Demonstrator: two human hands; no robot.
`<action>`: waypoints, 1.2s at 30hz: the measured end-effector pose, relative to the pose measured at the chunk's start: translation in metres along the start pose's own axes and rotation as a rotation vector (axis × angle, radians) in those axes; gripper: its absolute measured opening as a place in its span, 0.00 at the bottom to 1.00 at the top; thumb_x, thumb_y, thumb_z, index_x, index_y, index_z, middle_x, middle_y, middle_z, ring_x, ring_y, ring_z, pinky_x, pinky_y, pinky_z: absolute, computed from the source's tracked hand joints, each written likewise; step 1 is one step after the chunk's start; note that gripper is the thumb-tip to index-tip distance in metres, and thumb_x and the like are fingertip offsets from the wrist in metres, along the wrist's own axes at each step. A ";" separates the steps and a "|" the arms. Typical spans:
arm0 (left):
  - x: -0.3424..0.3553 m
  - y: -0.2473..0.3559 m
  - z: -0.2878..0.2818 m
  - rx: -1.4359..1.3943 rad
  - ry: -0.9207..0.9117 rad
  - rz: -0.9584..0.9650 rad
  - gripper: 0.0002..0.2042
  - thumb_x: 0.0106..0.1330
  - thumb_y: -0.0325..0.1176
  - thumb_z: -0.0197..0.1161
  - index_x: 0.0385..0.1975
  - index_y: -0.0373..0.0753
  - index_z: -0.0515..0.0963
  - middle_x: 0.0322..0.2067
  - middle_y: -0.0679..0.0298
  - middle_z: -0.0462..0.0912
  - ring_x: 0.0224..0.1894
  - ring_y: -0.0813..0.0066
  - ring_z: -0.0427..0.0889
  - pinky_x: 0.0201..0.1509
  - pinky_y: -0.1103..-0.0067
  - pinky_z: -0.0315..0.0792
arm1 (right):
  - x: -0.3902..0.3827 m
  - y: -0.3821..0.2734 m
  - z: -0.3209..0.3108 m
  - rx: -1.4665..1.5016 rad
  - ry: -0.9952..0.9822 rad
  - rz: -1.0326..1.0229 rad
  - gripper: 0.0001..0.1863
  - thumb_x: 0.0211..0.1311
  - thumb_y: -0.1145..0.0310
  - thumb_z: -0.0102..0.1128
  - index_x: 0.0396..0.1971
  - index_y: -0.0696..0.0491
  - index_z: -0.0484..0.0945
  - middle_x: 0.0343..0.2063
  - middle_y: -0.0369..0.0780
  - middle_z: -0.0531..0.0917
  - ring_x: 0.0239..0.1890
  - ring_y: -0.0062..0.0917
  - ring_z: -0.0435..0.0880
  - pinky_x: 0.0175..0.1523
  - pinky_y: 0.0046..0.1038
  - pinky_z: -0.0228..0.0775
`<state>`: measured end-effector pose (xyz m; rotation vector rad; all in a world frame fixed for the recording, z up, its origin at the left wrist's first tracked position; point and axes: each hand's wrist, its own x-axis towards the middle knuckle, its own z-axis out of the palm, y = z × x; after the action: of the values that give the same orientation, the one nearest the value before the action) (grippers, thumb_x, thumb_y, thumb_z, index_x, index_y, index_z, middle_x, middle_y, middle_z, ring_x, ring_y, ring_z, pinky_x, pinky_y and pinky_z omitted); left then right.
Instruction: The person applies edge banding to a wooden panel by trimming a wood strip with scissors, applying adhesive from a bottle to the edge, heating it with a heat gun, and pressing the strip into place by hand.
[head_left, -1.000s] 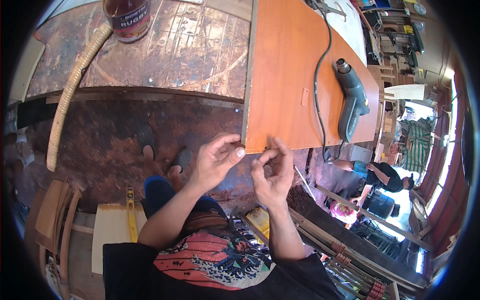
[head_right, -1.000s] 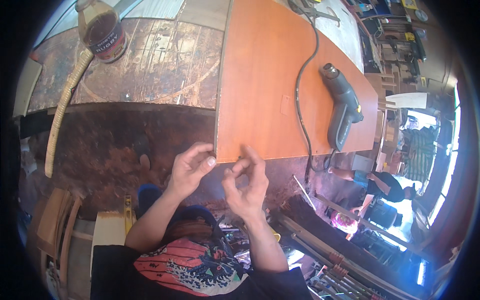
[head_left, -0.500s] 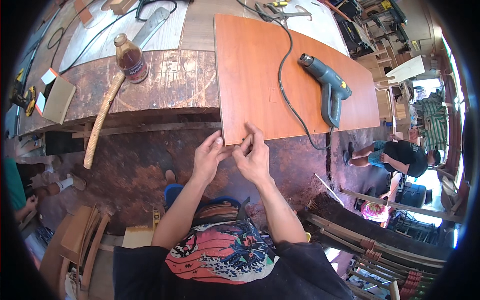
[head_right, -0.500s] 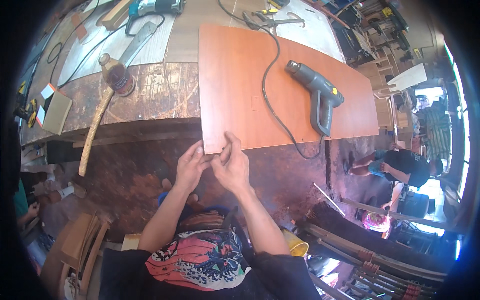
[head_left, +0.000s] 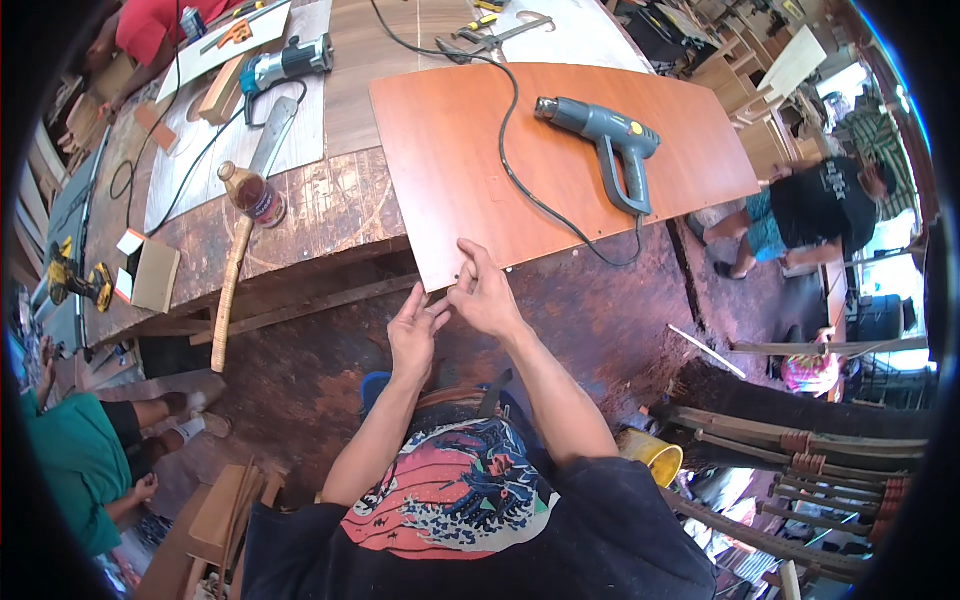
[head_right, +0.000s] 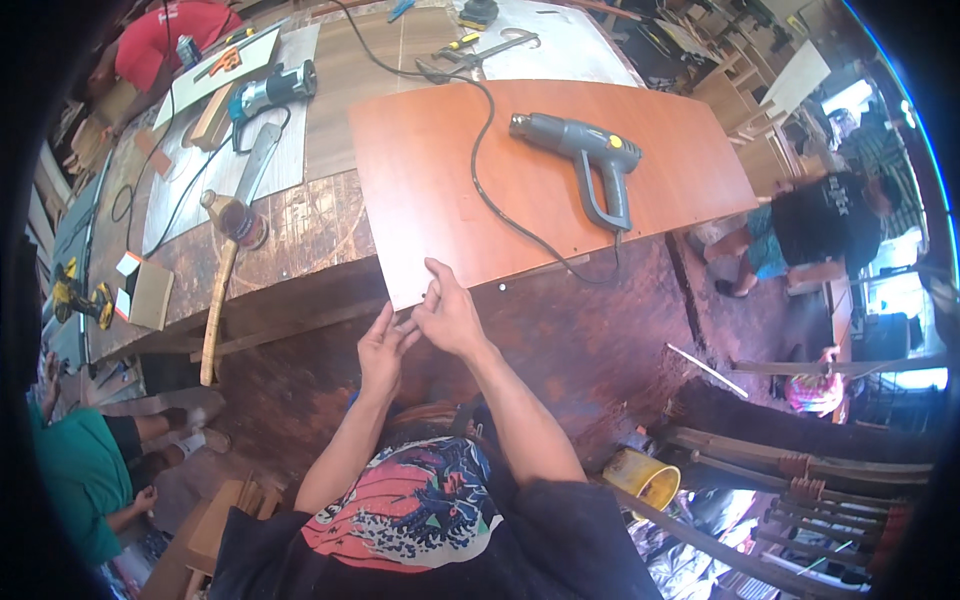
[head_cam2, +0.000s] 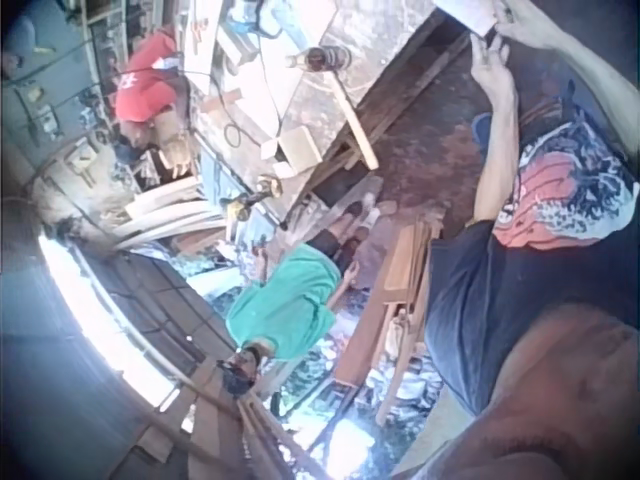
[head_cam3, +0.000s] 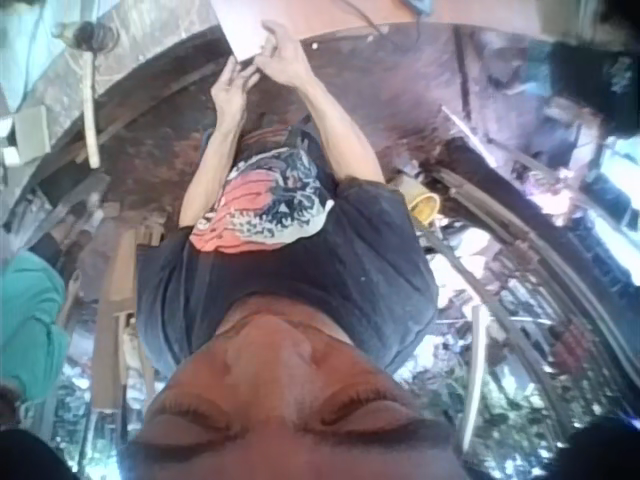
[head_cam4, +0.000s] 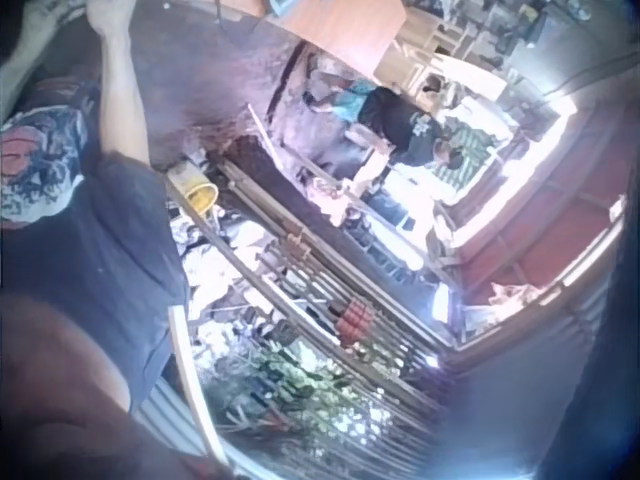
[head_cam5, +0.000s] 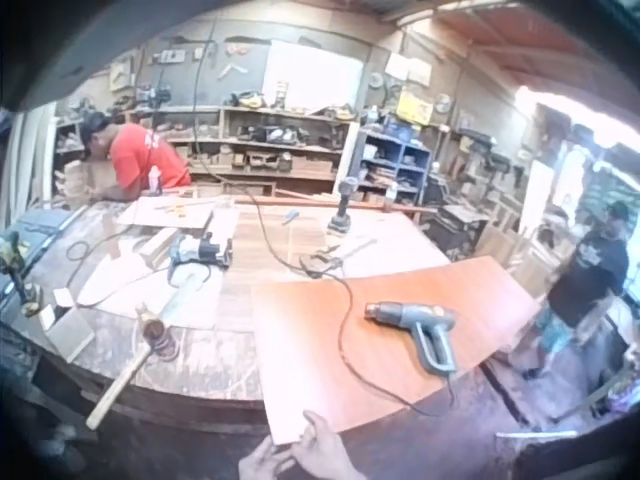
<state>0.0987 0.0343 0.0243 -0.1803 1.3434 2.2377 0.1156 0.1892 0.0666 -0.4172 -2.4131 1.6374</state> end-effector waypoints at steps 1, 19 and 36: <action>0.003 0.002 -0.003 0.006 0.015 -0.055 0.25 0.79 0.23 0.49 0.73 0.22 0.57 0.68 0.42 0.70 0.62 0.50 0.81 0.61 0.64 0.83 | 0.001 0.001 -0.002 0.012 -0.008 0.006 0.41 0.52 0.80 0.64 0.70 0.65 0.62 0.23 0.36 0.77 0.27 0.19 0.77 0.37 0.24 0.72; 0.032 0.034 -0.032 0.123 -0.121 -0.273 0.22 0.76 0.27 0.57 0.68 0.29 0.71 0.56 0.55 0.84 0.51 0.66 0.87 0.54 0.72 0.83 | 0.004 0.000 0.000 0.037 0.013 0.049 0.41 0.52 0.79 0.63 0.70 0.66 0.63 0.22 0.38 0.79 0.26 0.22 0.80 0.37 0.27 0.74; -0.002 -0.021 0.001 0.758 0.041 0.420 0.29 0.73 0.26 0.59 0.72 0.23 0.62 0.49 0.50 0.89 0.44 0.78 0.86 0.49 0.80 0.79 | 0.007 0.026 0.001 0.076 -0.002 -0.025 0.41 0.53 0.82 0.61 0.70 0.67 0.60 0.20 0.36 0.77 0.20 0.19 0.78 0.28 0.24 0.74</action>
<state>0.1107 0.0425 0.0093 0.3566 2.3064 1.8484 0.1114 0.1999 0.0416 -0.3719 -2.3394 1.7132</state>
